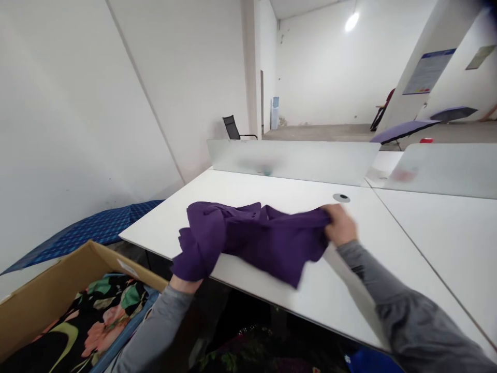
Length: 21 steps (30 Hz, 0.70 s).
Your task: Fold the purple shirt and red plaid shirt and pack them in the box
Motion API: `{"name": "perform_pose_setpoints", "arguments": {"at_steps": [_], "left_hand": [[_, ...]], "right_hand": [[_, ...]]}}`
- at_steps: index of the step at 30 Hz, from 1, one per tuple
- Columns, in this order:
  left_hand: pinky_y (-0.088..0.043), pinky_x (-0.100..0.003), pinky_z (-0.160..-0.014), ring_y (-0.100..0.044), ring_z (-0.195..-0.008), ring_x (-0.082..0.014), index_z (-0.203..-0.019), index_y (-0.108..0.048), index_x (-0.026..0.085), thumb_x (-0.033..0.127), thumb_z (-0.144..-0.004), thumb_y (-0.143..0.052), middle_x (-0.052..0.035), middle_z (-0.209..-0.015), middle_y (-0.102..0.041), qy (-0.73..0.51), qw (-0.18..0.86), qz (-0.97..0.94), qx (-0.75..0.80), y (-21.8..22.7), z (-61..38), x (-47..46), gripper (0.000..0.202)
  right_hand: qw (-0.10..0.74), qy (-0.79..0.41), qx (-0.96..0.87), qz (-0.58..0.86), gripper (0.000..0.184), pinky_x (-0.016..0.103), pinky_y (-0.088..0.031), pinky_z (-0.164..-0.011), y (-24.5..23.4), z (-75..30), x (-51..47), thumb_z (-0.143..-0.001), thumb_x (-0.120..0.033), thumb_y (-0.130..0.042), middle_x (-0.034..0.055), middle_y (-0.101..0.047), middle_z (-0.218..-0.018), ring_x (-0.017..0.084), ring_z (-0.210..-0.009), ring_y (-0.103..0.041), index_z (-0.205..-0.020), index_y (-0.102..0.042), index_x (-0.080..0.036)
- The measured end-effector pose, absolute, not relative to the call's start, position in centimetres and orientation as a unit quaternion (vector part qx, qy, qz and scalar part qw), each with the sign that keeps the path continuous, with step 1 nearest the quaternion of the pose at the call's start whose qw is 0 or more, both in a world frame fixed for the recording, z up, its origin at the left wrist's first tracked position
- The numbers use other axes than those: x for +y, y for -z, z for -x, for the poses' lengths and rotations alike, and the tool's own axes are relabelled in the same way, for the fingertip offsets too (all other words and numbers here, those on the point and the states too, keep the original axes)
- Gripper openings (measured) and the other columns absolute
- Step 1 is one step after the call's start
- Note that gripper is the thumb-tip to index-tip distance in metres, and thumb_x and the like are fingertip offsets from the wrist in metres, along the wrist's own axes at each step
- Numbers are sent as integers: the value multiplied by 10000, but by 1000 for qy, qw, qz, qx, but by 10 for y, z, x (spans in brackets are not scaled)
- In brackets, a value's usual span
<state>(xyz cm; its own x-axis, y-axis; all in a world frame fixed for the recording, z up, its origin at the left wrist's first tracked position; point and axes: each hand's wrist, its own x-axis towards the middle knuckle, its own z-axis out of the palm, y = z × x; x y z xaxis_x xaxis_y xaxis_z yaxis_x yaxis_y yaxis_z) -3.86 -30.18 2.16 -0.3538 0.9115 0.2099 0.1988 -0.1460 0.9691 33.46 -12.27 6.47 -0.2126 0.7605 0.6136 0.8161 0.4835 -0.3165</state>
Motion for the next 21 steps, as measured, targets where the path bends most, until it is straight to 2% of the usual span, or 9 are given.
{"name": "perform_pose_setpoints", "arguments": {"at_steps": [2,4,7,11,14,16,18,19,21], "left_hand": [[-574,-388,-827,-679,-961,-276,-997,-722,77,409,-864,-453,-140,-920,-718,-499,309,-547,597,-15,24,-314,448],[-577,-319,-786,-681,-902,-243,-999,-719,86,437,-820,-513,-103,-894,-728,-408,367,-602,581,-13,13,-324,444],[-550,-292,-804,-664,-833,-213,-1019,-705,150,435,-753,-648,-41,-895,-734,-247,396,-691,552,-27,12,-335,393],[-460,-277,-674,-589,-666,-184,-717,-625,191,592,-796,-565,-16,-704,-645,-75,197,-737,642,-71,22,-333,413],[-435,-291,-695,-591,-717,-190,-820,-593,206,583,-900,-412,-24,-775,-627,-132,18,-707,694,-96,10,-298,425],[-448,-318,-821,-601,-949,-225,-1031,-579,199,532,-919,-428,-71,-1005,-642,-211,-72,-714,663,-96,-9,-258,382],[-411,-360,-962,-507,-1188,-272,-1192,-536,187,489,-832,-602,-115,-1231,-585,-212,-73,-762,608,-84,-27,-214,475],[-398,-368,-990,-490,-1219,-275,-1203,-543,201,428,-784,-672,-105,-1257,-580,-212,-46,-756,617,-76,-33,-193,493],[-436,-346,-942,-579,-1092,-246,-1069,-616,214,286,-769,-667,-75,-1117,-651,-222,2,-717,661,-64,-34,-160,313]], "right_hand": [[454,120,-663,583,380,435,-466,-813,-74,-406,-102,-741,-180,-505,161,-574,-1099,312,-1011,-591,-1105,-612,-208],[454,147,-621,621,362,489,-463,-761,-72,-473,-94,-760,-274,-550,188,-564,-1101,342,-927,-616,-1108,-629,-219],[427,173,-643,611,350,545,-456,-728,-56,-537,-108,-778,-349,-527,146,-588,-1111,370,-912,-620,-1102,-652,-299],[395,192,-675,593,336,559,-477,-745,-43,-524,-144,-833,-339,-446,117,-627,-1122,394,-998,-605,-1100,-646,-300],[371,138,-741,543,321,474,-500,-856,-41,-460,-158,-880,-391,-455,133,-667,-1070,327,-1016,-616,-1058,-641,-200],[307,89,-783,533,404,439,-472,-927,-38,-414,-157,-895,-449,-474,159,-654,-1130,305,-1082,-588,-1132,-606,-150],[218,59,-791,569,477,442,-457,-913,-34,-377,-151,-898,-465,-491,183,-608,-1225,318,-1150,-539,-1230,-545,-127],[174,56,-787,589,480,446,-452,-891,-32,-364,-147,-902,-455,-494,186,-596,-1239,326,-1159,-525,-1250,-528,-127],[103,65,-780,614,388,438,-438,-849,-28,-352,-140,-918,-397,-481,170,-612,-1190,320,-1122,-537,-1202,-556,-144]]}}
